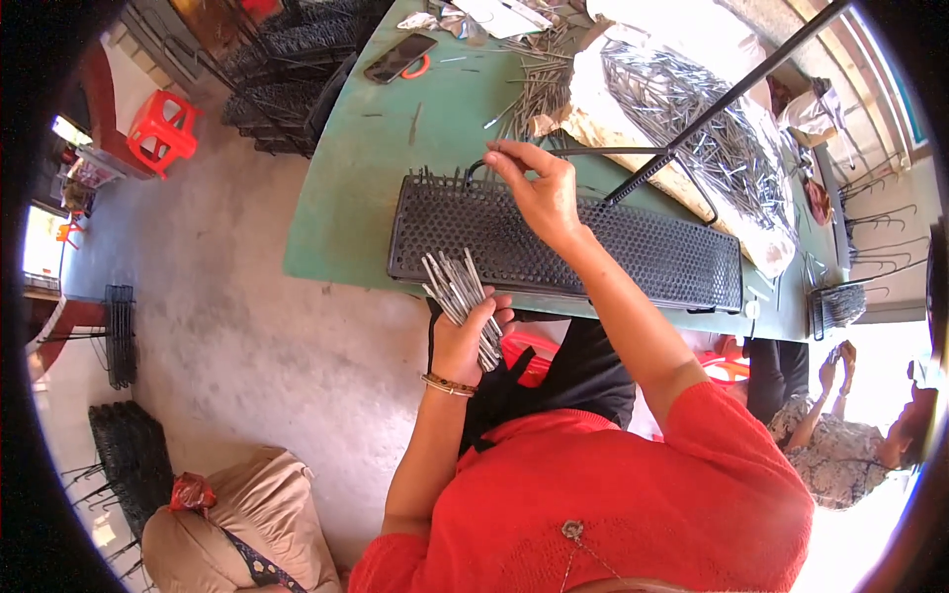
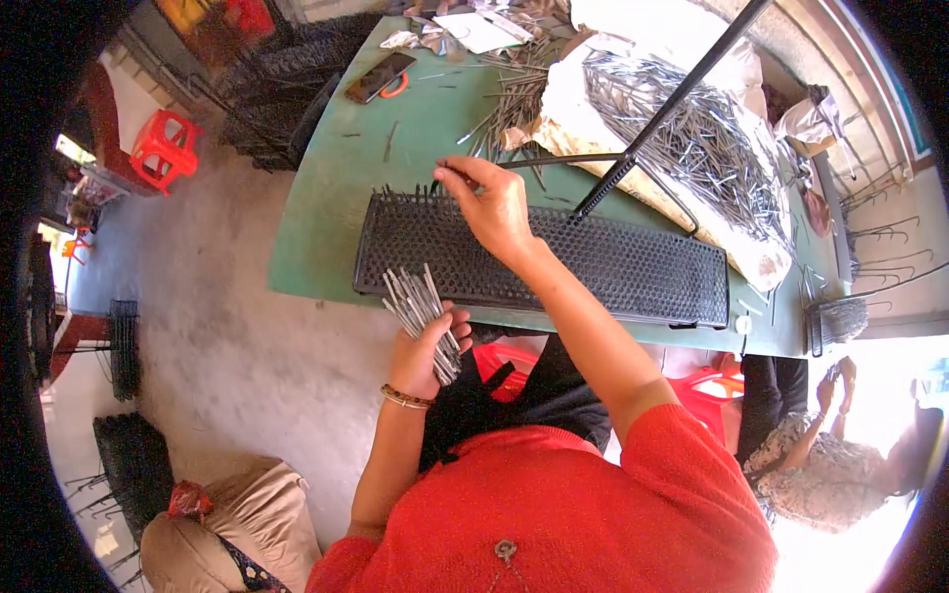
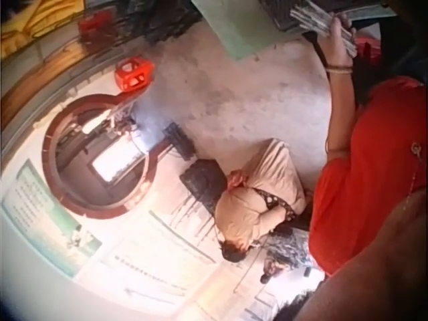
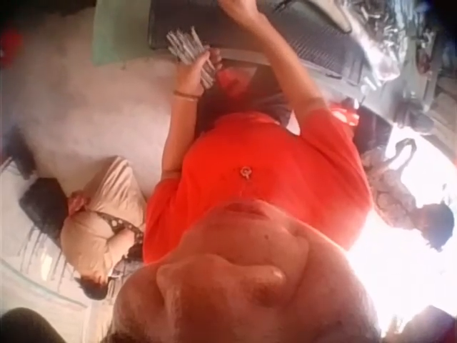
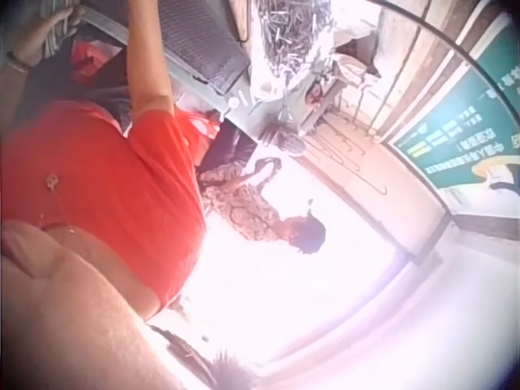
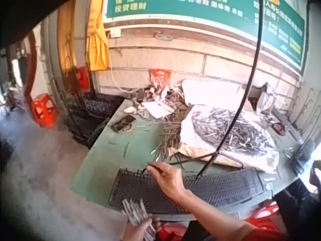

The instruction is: Inserting small metal pins into a perforated grid plate.

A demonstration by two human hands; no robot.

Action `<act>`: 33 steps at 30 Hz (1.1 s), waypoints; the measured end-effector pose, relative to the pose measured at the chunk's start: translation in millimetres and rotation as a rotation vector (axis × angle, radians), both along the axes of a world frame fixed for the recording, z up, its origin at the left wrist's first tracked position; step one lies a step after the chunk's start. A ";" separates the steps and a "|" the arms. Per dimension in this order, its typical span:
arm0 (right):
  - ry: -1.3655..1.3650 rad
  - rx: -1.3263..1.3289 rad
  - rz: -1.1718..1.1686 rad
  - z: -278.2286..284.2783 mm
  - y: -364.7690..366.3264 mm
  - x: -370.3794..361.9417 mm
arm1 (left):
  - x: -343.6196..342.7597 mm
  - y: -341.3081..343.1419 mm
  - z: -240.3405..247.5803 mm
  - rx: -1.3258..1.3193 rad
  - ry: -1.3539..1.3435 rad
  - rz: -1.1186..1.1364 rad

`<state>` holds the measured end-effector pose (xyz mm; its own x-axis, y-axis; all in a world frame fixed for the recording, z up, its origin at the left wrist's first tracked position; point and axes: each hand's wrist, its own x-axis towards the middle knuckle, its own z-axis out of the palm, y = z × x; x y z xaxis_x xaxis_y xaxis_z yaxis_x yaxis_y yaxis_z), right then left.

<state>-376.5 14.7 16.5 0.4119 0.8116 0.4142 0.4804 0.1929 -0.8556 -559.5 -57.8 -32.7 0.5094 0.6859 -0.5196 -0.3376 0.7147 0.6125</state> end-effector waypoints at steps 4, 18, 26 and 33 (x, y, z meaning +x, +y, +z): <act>-0.195 0.160 0.001 -5.6 11.3 -2.5 | -2.7 -2.2 -6.8 0.086 0.119 0.102; -0.132 0.136 -0.040 -17.2 5.5 -3.7 | 4.4 -5.7 -15.2 0.051 -0.101 0.252; 0.120 0.098 0.078 -22.5 -7.1 -2.4 | 6.9 -27.5 -2.4 0.049 -0.079 0.262; 0.077 0.100 0.151 -26.6 -21.1 -6.3 | 3.8 -57.7 -7.5 0.009 -0.043 0.219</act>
<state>-382.8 -6.5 -10.2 0.3218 0.8232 0.4678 0.3734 0.3437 -0.8617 -555.6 -115.5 -40.2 0.3693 0.7869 -0.4943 -0.5100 0.6163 0.6001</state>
